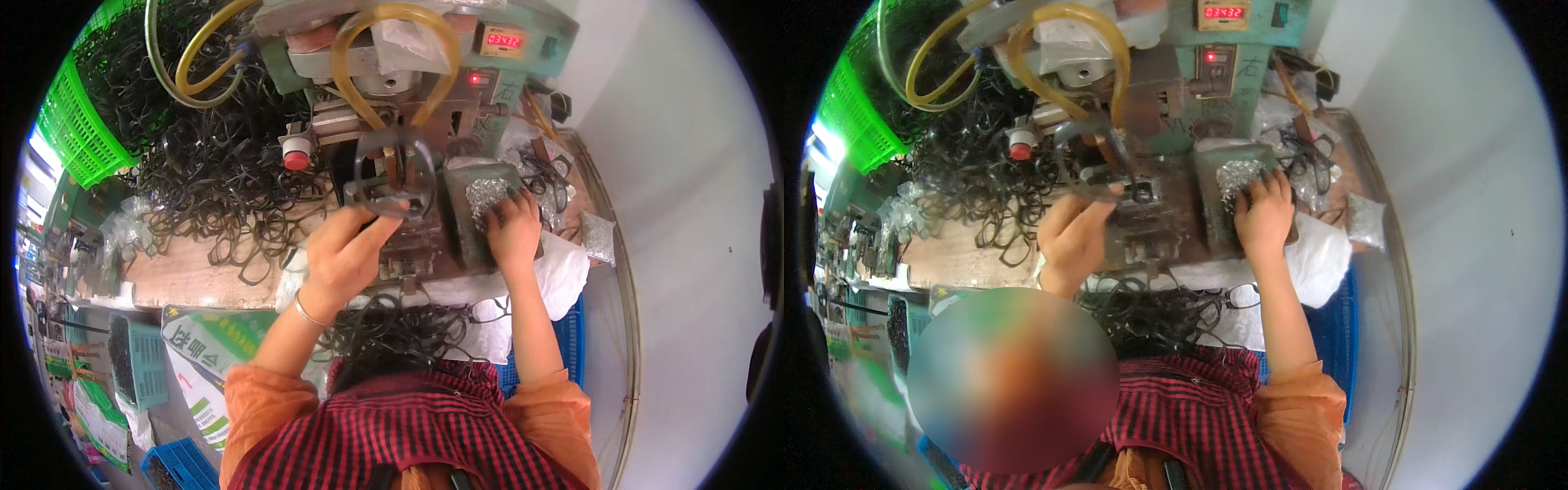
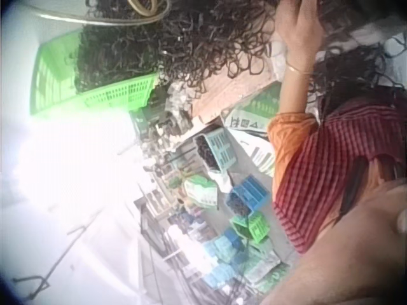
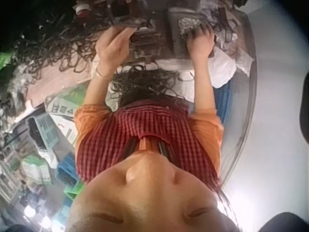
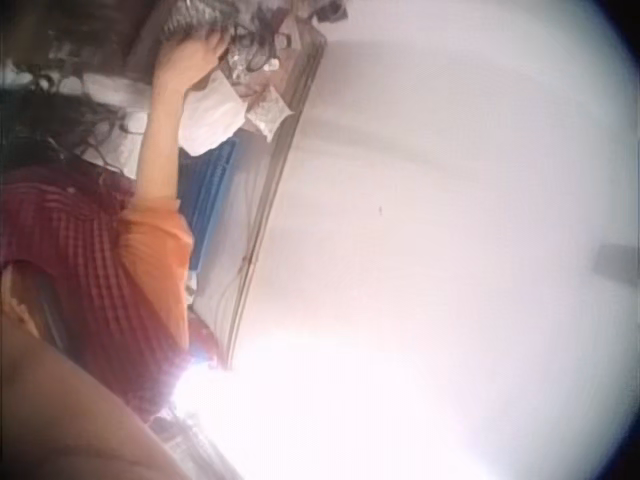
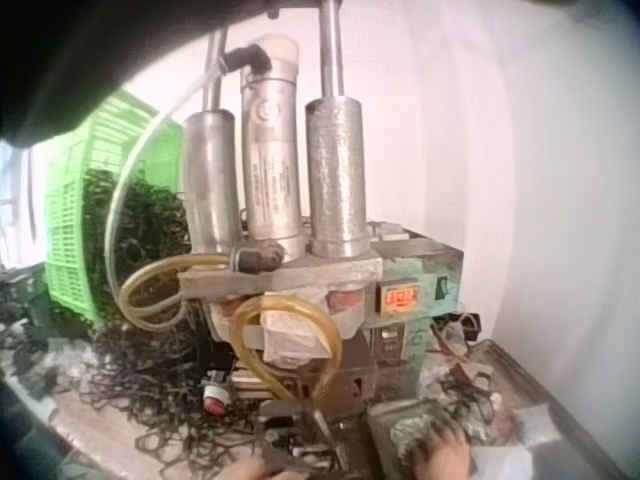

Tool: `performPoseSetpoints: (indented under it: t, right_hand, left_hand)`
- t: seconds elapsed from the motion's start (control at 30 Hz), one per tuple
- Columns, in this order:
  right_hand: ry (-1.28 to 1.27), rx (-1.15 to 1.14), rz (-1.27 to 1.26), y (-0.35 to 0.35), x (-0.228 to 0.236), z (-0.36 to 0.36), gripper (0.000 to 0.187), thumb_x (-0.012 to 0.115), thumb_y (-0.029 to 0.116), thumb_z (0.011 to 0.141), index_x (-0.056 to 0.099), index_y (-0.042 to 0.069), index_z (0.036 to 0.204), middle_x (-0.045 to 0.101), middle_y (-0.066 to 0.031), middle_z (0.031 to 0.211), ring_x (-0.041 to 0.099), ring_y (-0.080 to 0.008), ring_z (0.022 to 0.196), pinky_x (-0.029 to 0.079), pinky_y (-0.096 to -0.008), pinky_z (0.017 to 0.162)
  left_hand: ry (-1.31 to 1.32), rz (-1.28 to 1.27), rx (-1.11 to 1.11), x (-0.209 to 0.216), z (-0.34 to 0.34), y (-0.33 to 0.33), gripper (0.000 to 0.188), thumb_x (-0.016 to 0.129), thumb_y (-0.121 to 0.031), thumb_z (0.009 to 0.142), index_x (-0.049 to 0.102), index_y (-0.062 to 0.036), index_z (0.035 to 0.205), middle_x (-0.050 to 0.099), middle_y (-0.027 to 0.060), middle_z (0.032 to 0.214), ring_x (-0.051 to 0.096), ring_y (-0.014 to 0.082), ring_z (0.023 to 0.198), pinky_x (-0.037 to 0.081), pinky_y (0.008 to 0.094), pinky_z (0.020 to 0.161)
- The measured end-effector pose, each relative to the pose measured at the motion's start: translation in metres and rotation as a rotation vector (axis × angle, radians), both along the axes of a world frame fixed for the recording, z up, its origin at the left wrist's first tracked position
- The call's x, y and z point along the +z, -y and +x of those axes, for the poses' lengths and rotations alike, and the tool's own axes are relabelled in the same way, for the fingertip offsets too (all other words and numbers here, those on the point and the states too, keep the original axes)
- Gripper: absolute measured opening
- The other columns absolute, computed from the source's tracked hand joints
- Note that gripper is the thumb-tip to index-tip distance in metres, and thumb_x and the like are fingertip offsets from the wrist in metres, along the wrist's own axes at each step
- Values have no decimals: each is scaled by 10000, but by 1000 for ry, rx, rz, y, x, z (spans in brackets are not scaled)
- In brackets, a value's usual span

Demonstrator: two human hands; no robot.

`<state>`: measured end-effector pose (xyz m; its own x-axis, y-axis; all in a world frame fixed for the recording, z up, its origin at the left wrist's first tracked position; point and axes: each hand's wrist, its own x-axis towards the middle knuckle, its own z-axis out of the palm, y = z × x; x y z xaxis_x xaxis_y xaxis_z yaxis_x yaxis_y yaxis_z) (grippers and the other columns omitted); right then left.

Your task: The person repeatedly picks up a coiled metal spring and a small metal component, places them into a machine, and operates the machine to assemble them. The person then removes the assembled unit and places it aside, repeating the process.

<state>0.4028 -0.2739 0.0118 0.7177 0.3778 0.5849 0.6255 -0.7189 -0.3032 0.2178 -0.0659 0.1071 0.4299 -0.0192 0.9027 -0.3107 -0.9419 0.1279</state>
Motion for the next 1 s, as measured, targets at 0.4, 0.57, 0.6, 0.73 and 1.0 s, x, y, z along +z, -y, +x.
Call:
performPoseSetpoints:
  t: [0.4, 0.57, 0.6, 0.73, 1.0]
  right_hand:
    - [-316, -22, 419, 0, 7, 2, 210, 661, 182, 894, 713, 24, 1022, 723, -176, 941, 710, -286, 862, 537, -359, 780]
    - [-402, 78, 587, 13, 0, -4, 186, 648, 98, 911, 684, -36, 1036, 721, -113, 966, 663, -177, 886, 510, -306, 805]
    - [-417, 84, 599, 13, 3, -9, 186, 653, 94, 908, 683, -36, 1038, 718, -104, 966, 656, -171, 893, 506, -300, 813]
    - [-403, 132, 608, 9, 19, -16, 189, 657, 70, 899, 678, -29, 1059, 715, -101, 980, 654, -171, 909, 500, -296, 851]
    - [-366, 96, 565, 4, 11, -18, 186, 659, 61, 889, 680, -15, 1057, 707, -141, 993, 665, -227, 910, 507, -326, 849]
  left_hand:
    - [-95, -60, -60, -6, -13, 4, 222, 707, -6, 742, 712, -63, 956, 707, 94, 987, 632, 229, 717, 485, 325, 594]
    - [108, 17, 448, -4, -82, -7, 348, 666, 64, 739, 723, -100, 1041, 689, 80, 995, 604, 208, 785, 458, 286, 674]
    - [212, -67, 603, -6, -90, -26, 292, 676, 59, 767, 718, -91, 1013, 674, 65, 949, 598, 210, 829, 448, 304, 713]
    - [200, -70, 982, 18, -88, -105, 138, 760, -51, 757, 727, -90, 886, 620, 53, 883, 548, 236, 902, 400, 367, 819]
    - [-300, 24, 1137, -54, -50, -204, 187, 783, -125, 673, 700, -73, 834, 568, 107, 1042, 500, 305, 1005, 402, 443, 865]
